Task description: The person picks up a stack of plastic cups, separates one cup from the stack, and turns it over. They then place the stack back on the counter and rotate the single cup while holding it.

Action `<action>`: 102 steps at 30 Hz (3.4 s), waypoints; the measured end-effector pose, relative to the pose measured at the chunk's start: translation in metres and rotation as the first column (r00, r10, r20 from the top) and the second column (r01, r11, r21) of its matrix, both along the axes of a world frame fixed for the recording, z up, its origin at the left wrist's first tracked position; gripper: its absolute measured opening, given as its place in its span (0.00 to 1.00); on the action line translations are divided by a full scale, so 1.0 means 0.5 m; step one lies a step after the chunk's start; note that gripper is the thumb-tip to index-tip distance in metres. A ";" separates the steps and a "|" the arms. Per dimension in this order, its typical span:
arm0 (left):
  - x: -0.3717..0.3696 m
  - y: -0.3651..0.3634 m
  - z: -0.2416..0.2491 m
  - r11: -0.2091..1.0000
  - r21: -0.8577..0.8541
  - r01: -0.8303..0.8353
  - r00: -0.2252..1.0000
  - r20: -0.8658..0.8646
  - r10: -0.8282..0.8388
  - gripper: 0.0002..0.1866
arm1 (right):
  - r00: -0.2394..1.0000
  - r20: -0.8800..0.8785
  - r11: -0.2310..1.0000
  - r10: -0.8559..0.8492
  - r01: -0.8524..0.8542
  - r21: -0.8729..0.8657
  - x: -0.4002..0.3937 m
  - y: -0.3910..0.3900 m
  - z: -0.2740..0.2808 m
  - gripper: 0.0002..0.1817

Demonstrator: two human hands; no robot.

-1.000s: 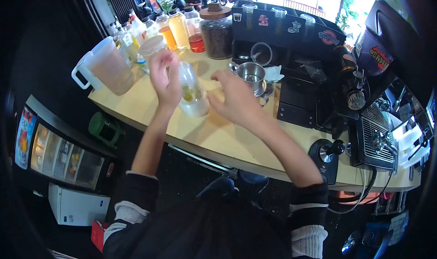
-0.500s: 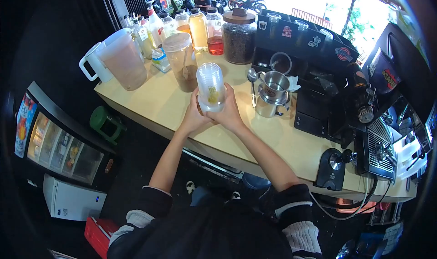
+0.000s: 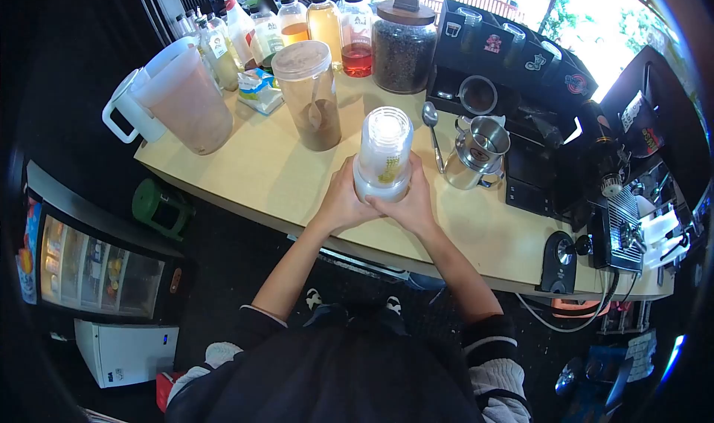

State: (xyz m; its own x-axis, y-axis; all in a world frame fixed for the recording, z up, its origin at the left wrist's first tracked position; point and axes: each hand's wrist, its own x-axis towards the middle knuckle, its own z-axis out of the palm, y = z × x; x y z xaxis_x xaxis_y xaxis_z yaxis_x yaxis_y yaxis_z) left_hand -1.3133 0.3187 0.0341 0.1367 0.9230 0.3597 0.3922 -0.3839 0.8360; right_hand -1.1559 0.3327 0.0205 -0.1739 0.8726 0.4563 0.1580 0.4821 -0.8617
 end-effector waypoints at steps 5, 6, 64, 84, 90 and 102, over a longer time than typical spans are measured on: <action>-0.003 0.010 -0.005 1.000 0.011 0.026 0.997 -0.078 -0.025 0.49 | 0.993 0.075 0.992 -0.087 0.079 0.101 0.006 -0.009 0.025 0.49; -0.004 0.012 -0.009 1.000 0.004 0.028 0.996 -0.081 -0.027 0.48 | 0.992 0.091 0.990 -0.091 0.080 0.115 0.007 -0.008 0.031 0.48; 0.307 -0.088 0.024 0.945 -0.005 0.328 0.681 0.694 -0.233 0.26 | 0.987 0.002 0.981 -0.161 0.160 0.107 0.423 -0.263 0.135 0.10; 0.335 -0.137 0.026 0.869 -0.299 0.394 0.704 0.706 -0.076 0.23 | 0.974 -0.178 0.985 -0.139 0.155 0.082 0.395 -0.241 0.094 0.15; 0.348 -0.140 0.029 0.853 -0.332 0.402 0.712 0.699 -0.064 0.24 | 0.958 -0.174 0.954 -0.229 0.257 0.155 0.369 -0.234 0.088 0.19; 0.338 -0.131 0.025 0.870 -0.285 0.403 0.679 0.730 -0.075 0.23 | 0.950 -0.278 0.984 -0.144 0.168 0.063 0.398 -0.234 0.102 0.17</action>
State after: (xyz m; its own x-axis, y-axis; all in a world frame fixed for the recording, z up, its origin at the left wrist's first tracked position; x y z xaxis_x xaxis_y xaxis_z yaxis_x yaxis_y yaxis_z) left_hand -1.1444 0.2532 0.0465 0.2437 0.9680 0.0600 -0.4015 0.0443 0.9148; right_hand -0.9567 0.2159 0.0716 0.1023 0.8352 0.5404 0.0029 0.5430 -0.8397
